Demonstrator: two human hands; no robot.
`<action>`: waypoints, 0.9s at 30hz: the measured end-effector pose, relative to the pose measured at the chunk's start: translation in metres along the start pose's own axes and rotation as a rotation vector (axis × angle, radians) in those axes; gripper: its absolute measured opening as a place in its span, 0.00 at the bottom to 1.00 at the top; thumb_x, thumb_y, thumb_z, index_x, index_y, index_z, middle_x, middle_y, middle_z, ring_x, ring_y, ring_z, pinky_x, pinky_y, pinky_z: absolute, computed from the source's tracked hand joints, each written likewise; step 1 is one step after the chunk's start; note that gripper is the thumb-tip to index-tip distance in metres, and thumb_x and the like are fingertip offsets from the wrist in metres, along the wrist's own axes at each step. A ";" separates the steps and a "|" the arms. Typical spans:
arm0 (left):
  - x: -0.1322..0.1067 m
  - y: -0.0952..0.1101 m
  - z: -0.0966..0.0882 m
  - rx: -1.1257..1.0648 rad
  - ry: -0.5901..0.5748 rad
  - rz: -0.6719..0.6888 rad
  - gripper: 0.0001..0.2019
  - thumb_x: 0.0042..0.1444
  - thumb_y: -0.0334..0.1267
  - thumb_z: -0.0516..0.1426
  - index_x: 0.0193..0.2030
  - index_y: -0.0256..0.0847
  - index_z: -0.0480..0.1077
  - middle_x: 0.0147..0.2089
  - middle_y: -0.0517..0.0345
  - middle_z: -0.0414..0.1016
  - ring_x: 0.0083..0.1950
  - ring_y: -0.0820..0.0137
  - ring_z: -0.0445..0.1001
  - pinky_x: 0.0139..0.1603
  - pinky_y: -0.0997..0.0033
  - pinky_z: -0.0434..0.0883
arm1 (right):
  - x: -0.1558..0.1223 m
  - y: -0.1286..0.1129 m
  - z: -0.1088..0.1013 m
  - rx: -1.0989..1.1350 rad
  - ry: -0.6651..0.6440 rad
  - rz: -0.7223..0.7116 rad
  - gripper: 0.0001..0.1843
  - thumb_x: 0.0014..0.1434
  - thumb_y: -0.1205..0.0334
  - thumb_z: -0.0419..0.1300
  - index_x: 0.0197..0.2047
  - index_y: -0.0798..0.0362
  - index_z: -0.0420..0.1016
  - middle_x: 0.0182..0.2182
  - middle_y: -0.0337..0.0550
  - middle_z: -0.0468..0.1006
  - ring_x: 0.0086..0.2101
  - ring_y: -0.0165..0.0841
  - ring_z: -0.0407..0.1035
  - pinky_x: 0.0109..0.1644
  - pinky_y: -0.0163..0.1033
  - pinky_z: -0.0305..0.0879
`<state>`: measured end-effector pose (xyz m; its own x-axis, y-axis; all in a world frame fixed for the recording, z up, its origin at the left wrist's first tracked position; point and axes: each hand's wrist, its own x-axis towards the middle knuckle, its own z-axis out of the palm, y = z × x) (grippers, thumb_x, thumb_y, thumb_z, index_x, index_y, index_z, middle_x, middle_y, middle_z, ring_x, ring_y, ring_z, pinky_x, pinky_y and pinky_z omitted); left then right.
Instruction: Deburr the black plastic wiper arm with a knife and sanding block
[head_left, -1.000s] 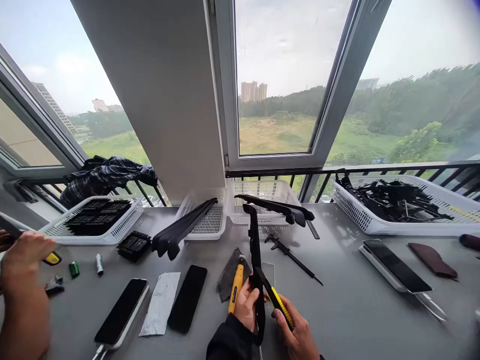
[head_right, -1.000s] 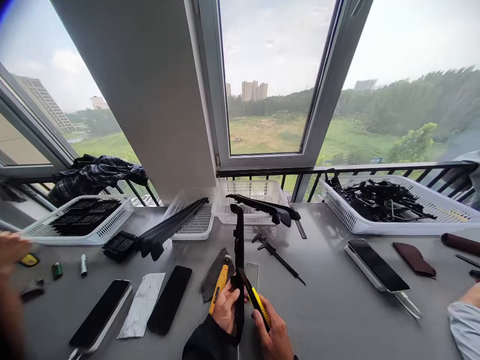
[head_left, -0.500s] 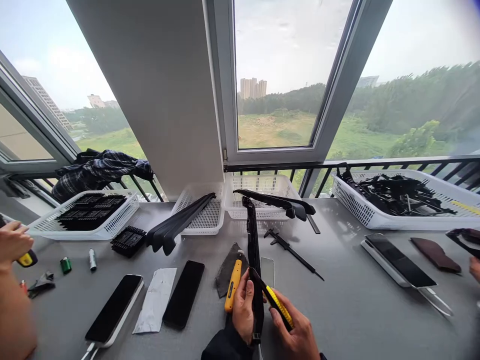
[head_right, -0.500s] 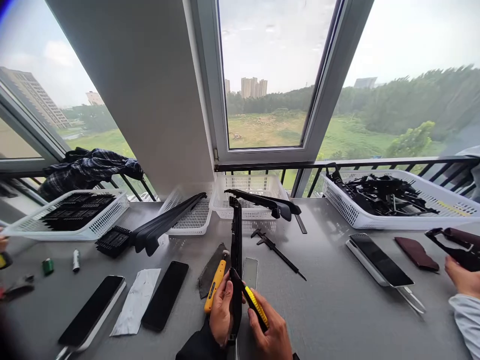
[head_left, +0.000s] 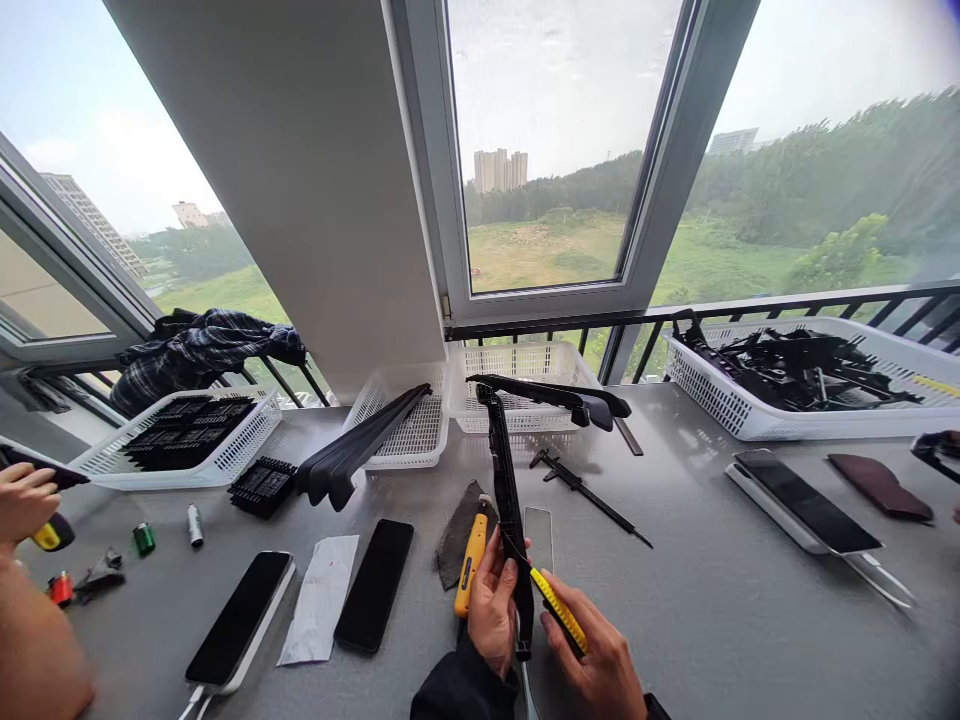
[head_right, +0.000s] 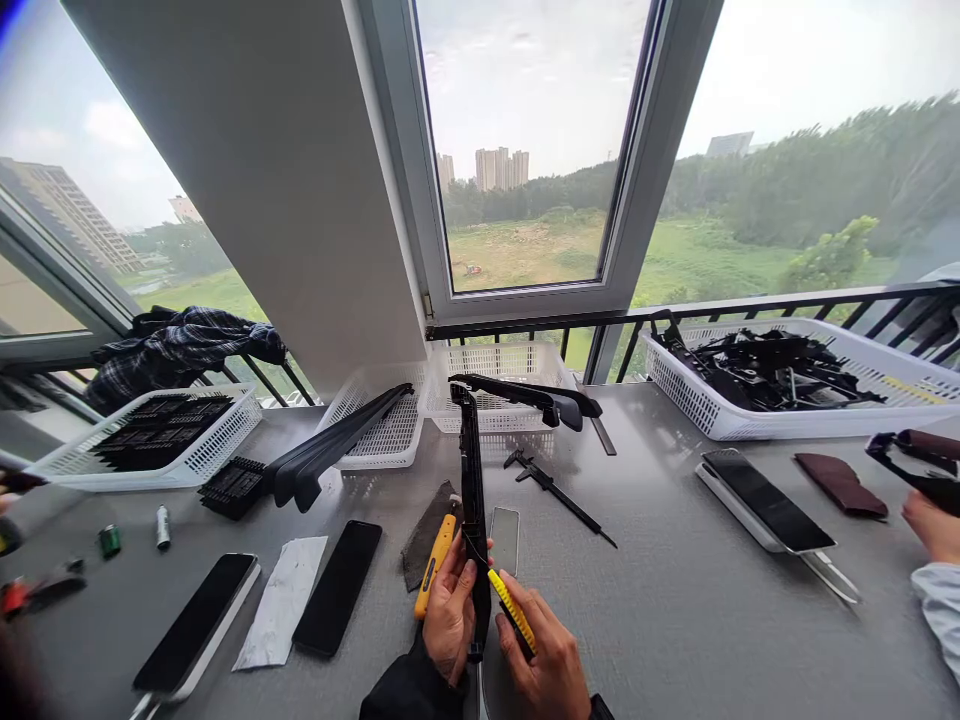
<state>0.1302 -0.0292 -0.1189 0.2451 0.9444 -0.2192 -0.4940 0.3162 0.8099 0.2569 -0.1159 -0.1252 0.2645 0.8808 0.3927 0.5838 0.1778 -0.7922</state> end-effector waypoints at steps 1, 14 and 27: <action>0.000 -0.001 -0.001 -0.009 0.000 -0.003 0.39 0.53 0.59 0.74 0.70 0.49 0.76 0.61 0.44 0.84 0.61 0.49 0.82 0.64 0.53 0.77 | 0.001 -0.001 0.000 0.003 -0.004 -0.016 0.21 0.75 0.51 0.58 0.64 0.47 0.83 0.56 0.47 0.88 0.53 0.41 0.85 0.57 0.39 0.83; -0.002 -0.001 -0.001 -0.010 -0.041 0.007 0.36 0.57 0.56 0.73 0.70 0.49 0.76 0.62 0.45 0.84 0.68 0.51 0.79 0.71 0.53 0.73 | -0.002 0.007 -0.005 -0.028 0.016 0.009 0.20 0.74 0.53 0.60 0.64 0.48 0.82 0.56 0.47 0.88 0.54 0.41 0.85 0.58 0.39 0.83; 0.000 -0.003 -0.004 0.013 -0.033 -0.021 0.37 0.55 0.59 0.73 0.69 0.50 0.76 0.62 0.46 0.85 0.55 0.52 0.85 0.62 0.50 0.79 | 0.006 -0.010 -0.010 0.057 0.059 -0.079 0.19 0.70 0.61 0.63 0.61 0.47 0.84 0.51 0.45 0.90 0.49 0.39 0.87 0.53 0.34 0.84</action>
<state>0.1283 -0.0293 -0.1232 0.2828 0.9341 -0.2180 -0.4778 0.3342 0.8124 0.2608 -0.1165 -0.1104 0.2648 0.8362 0.4802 0.5601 0.2720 -0.7825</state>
